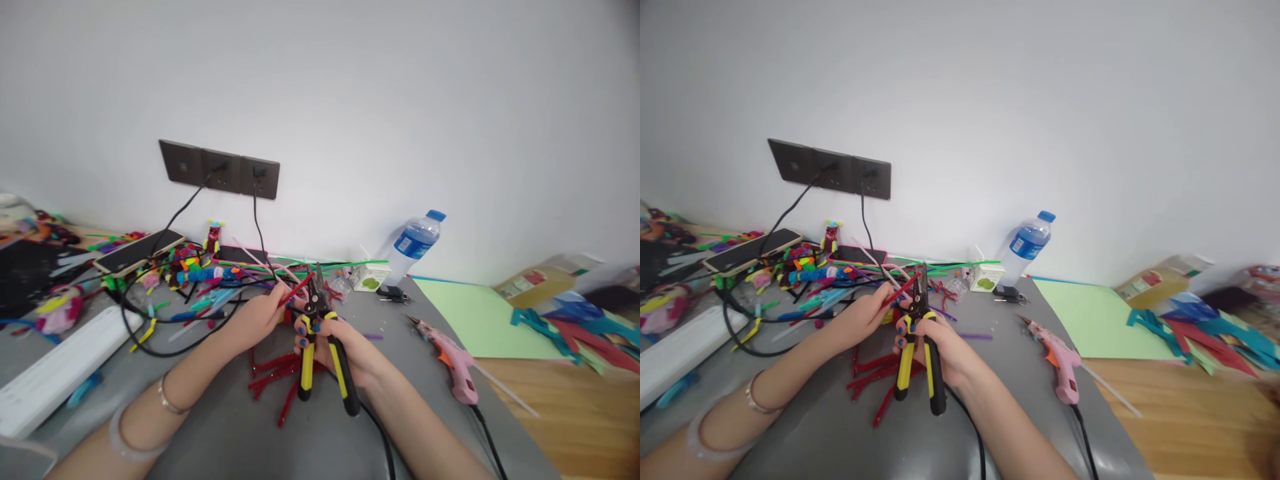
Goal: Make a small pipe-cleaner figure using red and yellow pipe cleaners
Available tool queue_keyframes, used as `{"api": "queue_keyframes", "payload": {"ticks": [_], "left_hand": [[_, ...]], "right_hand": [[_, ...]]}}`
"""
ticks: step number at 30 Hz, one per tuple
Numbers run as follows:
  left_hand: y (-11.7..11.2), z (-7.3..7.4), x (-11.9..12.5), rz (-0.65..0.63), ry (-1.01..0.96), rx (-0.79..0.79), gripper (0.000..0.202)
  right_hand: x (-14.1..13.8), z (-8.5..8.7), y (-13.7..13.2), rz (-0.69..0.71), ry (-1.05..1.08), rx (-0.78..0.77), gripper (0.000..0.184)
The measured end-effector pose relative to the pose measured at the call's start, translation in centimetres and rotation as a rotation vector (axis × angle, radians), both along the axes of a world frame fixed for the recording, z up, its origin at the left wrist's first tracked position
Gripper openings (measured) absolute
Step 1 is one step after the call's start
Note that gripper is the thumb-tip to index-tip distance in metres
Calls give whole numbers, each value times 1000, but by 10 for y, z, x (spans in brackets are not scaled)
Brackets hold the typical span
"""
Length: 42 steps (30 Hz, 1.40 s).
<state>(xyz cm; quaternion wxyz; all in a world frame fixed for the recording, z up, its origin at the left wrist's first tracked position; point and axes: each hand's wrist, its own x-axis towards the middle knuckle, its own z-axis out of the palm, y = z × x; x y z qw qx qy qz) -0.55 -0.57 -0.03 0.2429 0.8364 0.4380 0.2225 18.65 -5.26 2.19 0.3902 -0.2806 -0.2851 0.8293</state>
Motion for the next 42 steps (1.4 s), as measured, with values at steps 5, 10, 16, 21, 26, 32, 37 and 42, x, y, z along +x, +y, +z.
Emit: {"api": "queue_keyframes", "payload": {"ticks": [5, 10, 16, 21, 26, 32, 37, 42], "left_hand": [[-1, 1, 1, 0, -3, -17, 6], [1, -1, 1, 7, -17, 3, 6], [2, -2, -1, 0, -42, 10, 5], [3, -4, 0, 35, -9, 6, 3], [0, -1, -2, 43, -90, 36, 2], [-10, 11, -1, -185, 12, -56, 24], [-9, 8, 2, -303, 186, 54, 22], [-7, 5, 3, -283, 232, 104, 22]], "right_hand": [[5, -3, 4, 48, 51, -29, 40], [6, -1, 6, 79, 66, 33, 33], [-1, 4, -7, 56, -7, 134, 37], [-3, 8, -14, -25, -66, 218, 36], [17, 13, 5, -184, -118, 308, 46], [57, 16, 28, -557, -897, 590, 51], [79, -5, 45, -453, -1561, 780, 58], [87, -29, 56, -294, -1704, 774, 51]]}}
